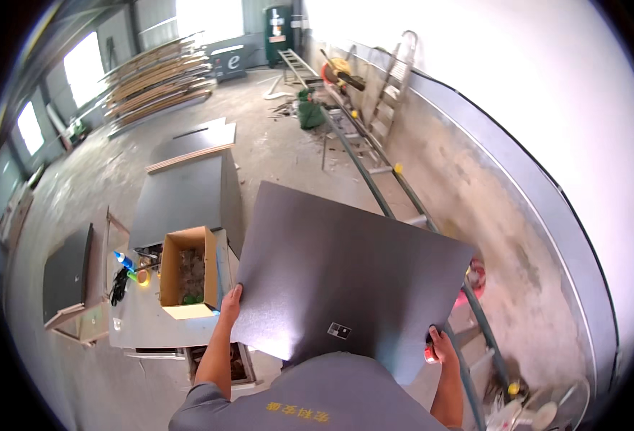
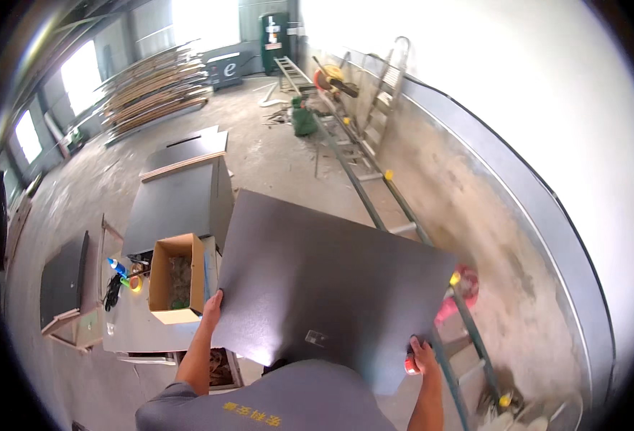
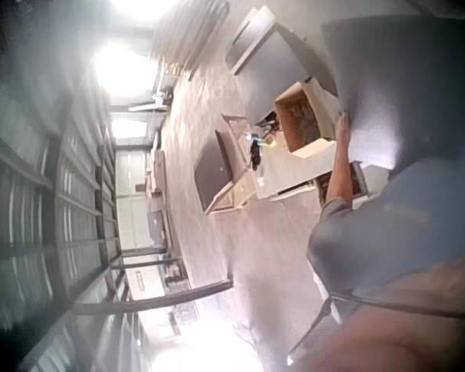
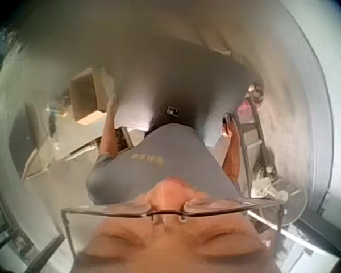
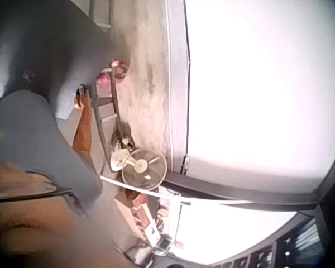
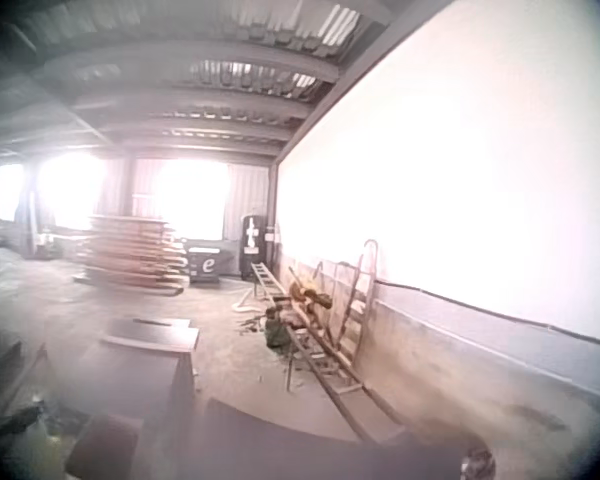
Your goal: The person measures the width and length of several dark gray furniture panels using a measuring tape.
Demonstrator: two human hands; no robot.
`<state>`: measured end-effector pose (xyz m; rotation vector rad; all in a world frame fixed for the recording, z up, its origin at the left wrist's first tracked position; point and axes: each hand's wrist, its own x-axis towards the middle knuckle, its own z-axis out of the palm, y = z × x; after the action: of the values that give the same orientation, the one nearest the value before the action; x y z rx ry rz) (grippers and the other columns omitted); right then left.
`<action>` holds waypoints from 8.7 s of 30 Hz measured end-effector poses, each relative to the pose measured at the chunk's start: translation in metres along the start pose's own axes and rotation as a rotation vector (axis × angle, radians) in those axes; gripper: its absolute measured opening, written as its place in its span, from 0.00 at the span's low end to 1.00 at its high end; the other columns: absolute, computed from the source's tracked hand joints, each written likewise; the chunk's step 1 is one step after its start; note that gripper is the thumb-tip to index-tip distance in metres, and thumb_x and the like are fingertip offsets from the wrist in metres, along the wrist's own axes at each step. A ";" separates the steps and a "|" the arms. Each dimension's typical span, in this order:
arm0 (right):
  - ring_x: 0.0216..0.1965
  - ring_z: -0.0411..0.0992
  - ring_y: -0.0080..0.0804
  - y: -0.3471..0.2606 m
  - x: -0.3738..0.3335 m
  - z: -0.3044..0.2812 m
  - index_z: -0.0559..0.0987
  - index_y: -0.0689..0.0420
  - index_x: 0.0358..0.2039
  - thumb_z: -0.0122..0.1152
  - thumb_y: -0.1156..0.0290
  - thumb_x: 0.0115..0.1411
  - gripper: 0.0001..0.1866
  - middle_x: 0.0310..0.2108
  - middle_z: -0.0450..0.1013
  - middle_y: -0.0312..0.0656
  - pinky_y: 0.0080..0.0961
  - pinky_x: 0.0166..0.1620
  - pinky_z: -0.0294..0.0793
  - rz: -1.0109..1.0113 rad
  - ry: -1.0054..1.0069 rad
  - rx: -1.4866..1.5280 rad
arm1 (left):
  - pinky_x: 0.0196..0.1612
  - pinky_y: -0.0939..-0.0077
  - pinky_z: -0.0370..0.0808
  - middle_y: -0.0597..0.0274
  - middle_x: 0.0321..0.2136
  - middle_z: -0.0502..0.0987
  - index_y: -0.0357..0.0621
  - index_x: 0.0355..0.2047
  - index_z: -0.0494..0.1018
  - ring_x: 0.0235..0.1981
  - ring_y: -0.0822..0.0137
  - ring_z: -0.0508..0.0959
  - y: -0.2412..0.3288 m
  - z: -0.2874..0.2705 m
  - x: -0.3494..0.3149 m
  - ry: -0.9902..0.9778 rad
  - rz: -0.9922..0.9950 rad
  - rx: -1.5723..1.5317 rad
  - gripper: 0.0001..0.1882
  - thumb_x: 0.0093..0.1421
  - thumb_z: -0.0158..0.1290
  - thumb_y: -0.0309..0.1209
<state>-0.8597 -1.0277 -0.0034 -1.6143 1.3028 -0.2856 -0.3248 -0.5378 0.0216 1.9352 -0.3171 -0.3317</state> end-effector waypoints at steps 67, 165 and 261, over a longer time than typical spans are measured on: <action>0.12 0.60 0.24 -0.747 0.540 0.896 0.66 0.45 0.15 0.41 0.28 0.64 0.35 0.12 0.60 0.29 0.25 0.16 0.56 0.203 -1.020 -0.739 | 0.69 0.31 0.43 0.46 0.73 0.39 0.54 0.70 0.55 0.73 0.39 0.37 0.001 -0.138 0.607 0.383 -0.757 0.441 0.41 0.60 0.56 0.47; 0.18 0.71 0.30 -0.580 0.337 0.939 0.79 0.58 0.39 0.56 0.57 0.65 0.16 0.21 0.72 0.38 0.27 0.22 0.73 -0.362 -1.876 -1.727 | 0.55 0.63 0.74 0.49 0.50 0.79 0.37 0.56 0.73 0.49 0.55 0.79 -0.074 0.289 0.264 1.187 -0.952 -0.311 0.33 0.54 0.63 0.44; 0.44 0.72 0.37 -0.160 -1.417 1.416 0.65 0.60 0.64 0.64 0.54 0.63 0.35 0.48 0.71 0.46 0.32 0.50 0.73 -0.863 -1.990 -0.535 | 0.36 0.80 0.73 0.66 0.34 0.78 0.40 0.45 0.75 0.33 0.76 0.77 -0.614 -1.342 -0.729 0.124 -0.567 -0.514 0.15 0.65 0.57 0.39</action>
<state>-0.3322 0.9121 -0.0043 -1.6740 -0.9101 1.0434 -0.4566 1.1027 0.0053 1.4922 0.3816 -0.5936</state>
